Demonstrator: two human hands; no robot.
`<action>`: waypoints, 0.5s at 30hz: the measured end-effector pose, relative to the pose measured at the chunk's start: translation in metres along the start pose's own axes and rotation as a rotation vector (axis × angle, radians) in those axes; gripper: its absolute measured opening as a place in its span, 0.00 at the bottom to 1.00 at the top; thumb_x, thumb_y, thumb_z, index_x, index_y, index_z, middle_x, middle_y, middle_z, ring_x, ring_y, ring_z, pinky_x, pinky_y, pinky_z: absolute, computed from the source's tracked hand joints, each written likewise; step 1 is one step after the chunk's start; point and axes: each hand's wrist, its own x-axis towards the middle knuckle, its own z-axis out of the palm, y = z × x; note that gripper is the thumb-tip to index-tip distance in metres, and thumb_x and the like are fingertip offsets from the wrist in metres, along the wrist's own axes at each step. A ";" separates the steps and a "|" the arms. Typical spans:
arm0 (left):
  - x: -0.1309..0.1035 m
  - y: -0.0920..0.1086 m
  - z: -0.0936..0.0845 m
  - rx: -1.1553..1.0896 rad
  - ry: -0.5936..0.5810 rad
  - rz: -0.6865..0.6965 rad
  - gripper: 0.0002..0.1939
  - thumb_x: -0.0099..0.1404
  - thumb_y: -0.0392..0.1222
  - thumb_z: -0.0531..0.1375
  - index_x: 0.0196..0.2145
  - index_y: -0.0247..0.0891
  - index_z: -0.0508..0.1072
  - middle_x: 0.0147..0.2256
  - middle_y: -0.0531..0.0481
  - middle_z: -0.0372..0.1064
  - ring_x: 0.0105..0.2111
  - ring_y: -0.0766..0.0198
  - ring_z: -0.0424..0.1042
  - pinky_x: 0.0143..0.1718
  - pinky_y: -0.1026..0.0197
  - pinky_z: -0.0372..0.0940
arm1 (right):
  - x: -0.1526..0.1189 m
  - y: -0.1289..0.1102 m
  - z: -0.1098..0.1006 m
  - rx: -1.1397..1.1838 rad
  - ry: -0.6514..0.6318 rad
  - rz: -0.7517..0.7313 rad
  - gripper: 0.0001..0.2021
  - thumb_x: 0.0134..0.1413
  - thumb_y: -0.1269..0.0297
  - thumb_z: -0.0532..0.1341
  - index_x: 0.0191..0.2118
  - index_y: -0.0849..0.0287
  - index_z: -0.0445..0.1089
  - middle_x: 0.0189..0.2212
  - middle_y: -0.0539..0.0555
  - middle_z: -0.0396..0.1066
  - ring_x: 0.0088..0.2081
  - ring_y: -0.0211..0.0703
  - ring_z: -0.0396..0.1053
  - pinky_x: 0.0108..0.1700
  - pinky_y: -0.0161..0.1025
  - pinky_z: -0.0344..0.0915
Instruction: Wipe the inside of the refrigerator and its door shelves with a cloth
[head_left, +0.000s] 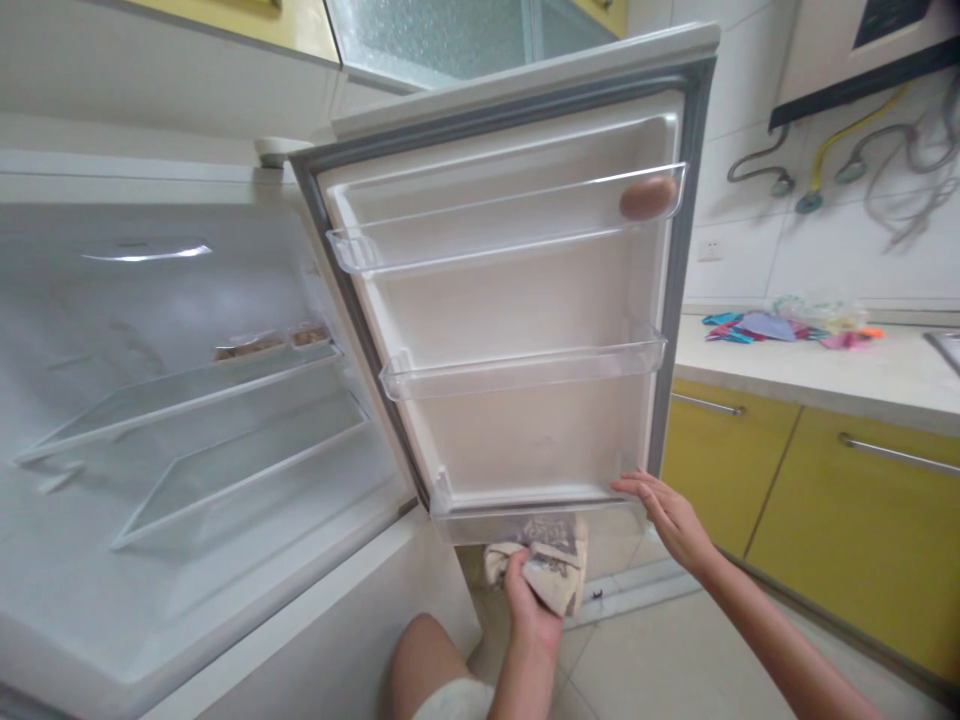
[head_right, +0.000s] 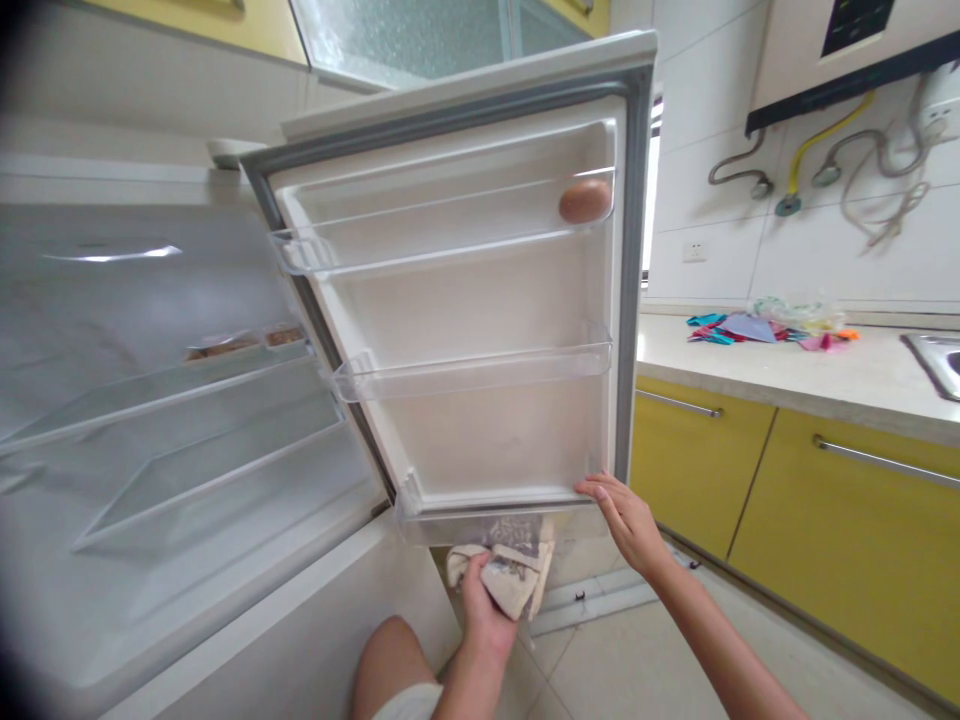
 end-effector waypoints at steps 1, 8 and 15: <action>-0.003 -0.020 0.008 -0.005 -0.041 -0.042 0.08 0.55 0.39 0.62 0.34 0.39 0.71 0.32 0.47 0.77 0.32 0.57 0.77 0.36 0.56 0.71 | 0.000 -0.002 -0.002 0.008 -0.010 0.004 0.30 0.68 0.43 0.44 0.47 0.53 0.79 0.52 0.58 0.77 0.60 0.54 0.70 0.68 0.58 0.57; -0.027 -0.124 0.062 -0.127 -0.256 -0.346 0.11 0.59 0.44 0.59 0.36 0.35 0.74 0.37 0.40 0.78 0.37 0.51 0.78 0.39 0.53 0.72 | 0.004 -0.011 -0.014 -0.001 -0.129 0.033 0.30 0.67 0.41 0.44 0.49 0.53 0.79 0.54 0.58 0.76 0.61 0.54 0.68 0.69 0.59 0.56; -0.032 -0.132 0.083 -0.115 -0.200 -0.327 0.10 0.58 0.42 0.57 0.34 0.35 0.74 0.35 0.40 0.77 0.40 0.50 0.78 0.41 0.53 0.73 | 0.005 -0.012 -0.017 -0.050 -0.174 0.045 0.32 0.66 0.39 0.45 0.52 0.55 0.77 0.57 0.60 0.73 0.64 0.57 0.64 0.68 0.61 0.56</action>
